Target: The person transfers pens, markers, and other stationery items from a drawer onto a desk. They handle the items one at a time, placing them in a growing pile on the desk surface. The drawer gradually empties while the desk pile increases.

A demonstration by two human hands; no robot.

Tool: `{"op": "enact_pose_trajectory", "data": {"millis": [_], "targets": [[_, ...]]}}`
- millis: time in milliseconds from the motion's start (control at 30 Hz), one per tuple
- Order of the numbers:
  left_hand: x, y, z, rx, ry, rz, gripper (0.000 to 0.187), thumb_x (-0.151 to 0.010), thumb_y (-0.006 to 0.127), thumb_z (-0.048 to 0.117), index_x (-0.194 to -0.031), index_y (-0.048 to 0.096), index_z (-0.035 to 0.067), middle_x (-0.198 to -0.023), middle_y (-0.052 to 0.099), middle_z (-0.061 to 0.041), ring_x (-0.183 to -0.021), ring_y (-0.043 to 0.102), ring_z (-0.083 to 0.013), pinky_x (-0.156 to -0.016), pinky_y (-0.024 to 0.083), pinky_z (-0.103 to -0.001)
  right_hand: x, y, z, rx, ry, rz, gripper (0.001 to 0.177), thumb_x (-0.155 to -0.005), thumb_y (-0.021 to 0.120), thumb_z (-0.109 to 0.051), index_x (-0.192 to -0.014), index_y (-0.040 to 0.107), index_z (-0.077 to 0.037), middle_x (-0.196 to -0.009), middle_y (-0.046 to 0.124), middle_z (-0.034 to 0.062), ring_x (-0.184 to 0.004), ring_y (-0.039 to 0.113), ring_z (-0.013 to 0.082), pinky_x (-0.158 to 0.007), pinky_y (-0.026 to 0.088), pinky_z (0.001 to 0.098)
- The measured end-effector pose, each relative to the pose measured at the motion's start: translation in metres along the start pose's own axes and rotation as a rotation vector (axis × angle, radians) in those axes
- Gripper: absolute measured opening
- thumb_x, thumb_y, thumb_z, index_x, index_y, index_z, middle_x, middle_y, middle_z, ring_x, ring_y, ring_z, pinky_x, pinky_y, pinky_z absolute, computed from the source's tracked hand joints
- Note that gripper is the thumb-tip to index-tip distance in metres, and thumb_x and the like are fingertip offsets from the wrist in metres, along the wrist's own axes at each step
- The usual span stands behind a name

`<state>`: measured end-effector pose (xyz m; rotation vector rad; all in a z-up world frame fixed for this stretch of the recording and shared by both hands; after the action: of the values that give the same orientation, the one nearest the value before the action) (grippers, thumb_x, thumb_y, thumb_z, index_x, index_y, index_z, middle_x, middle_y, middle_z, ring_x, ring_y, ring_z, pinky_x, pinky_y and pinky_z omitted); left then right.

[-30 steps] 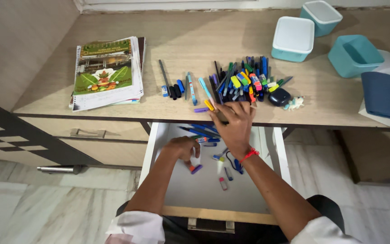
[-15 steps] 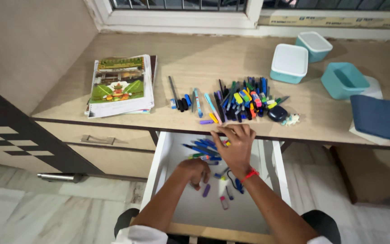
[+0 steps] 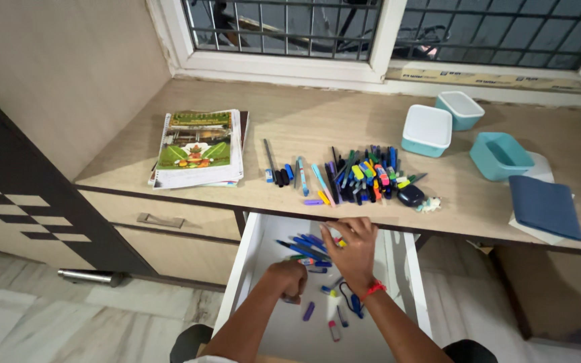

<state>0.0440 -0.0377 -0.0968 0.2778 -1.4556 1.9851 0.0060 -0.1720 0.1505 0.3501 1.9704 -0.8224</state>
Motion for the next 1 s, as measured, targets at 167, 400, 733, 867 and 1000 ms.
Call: {"op": "enact_pose_trajectory", "data": {"millis": [167,400,733,867,1000], "targets": [[0.004,-0.012,-0.001,-0.028,-0.036,0.139,0.042,-0.071,0.093,0.016,-0.103,0.066,0.014,-0.111,0.069,-0.009,-0.105,0.068,-0.0277,-0.084,0.057,-0.041,0.008,0.017,0.011,-0.237,0.12,-0.168,0.01,-0.083,0.084,-0.015,-0.083,0.079,-0.007,-0.072,0.072,0.0064,-0.057,0.067,0.0174,-0.052,0.052,0.0292],[-0.007,-0.021,-0.009,0.0,-0.003,0.27,0.016,-0.079,0.076,0.007,-0.093,0.073,0.014,-0.109,0.072,-0.011,-0.107,0.07,-0.0307,-0.089,0.057,-0.042,0.011,0.028,0.009,-0.317,0.154,-0.298,0.016,-0.082,0.084,-0.019,-0.082,0.079,-0.004,-0.07,0.075,0.0072,-0.049,0.067,0.0148,-0.048,0.052,0.0276],[0.014,-0.042,0.009,0.08,0.087,0.286,0.016,-0.069,0.078,0.014,-0.085,0.076,0.013,-0.101,0.073,-0.009,-0.1,0.071,-0.0284,-0.083,0.058,-0.039,0.011,0.03,0.013,-0.297,0.143,-0.307,0.017,-0.084,0.083,-0.02,-0.083,0.079,-0.004,-0.072,0.076,0.0073,-0.053,0.071,0.0153,-0.05,0.054,0.0263],[0.047,-0.074,0.032,0.262,0.258,0.363,0.022,-0.067,0.077,0.018,-0.085,0.071,0.008,-0.09,0.074,-0.015,-0.088,0.072,-0.0314,-0.077,0.057,-0.039,0.008,0.028,0.012,-0.306,0.179,-0.308,0.015,-0.082,0.084,-0.02,-0.086,0.081,-0.006,-0.077,0.076,0.0065,-0.058,0.073,0.0181,-0.053,0.056,0.0285],[0.077,-0.106,0.047,0.351,0.284,0.538,0.021,-0.073,0.073,0.021,-0.087,0.073,0.006,-0.09,0.076,-0.017,-0.087,0.073,-0.0341,-0.078,0.057,-0.041,0.004,0.02,0.004,-0.288,0.096,-0.255,0.015,-0.081,0.084,-0.019,-0.089,0.08,-0.007,-0.087,0.073,0.0062,-0.071,0.073,0.022,-0.063,0.059,0.0313]]}}
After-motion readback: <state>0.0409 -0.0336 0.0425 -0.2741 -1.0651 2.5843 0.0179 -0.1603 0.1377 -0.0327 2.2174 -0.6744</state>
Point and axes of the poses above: each hand's wrist, its own x-axis away from the middle knuckle, its own y-axis out of the palm, z = x × y, the point moved 9 cm from there along -x, towards the middle knuckle
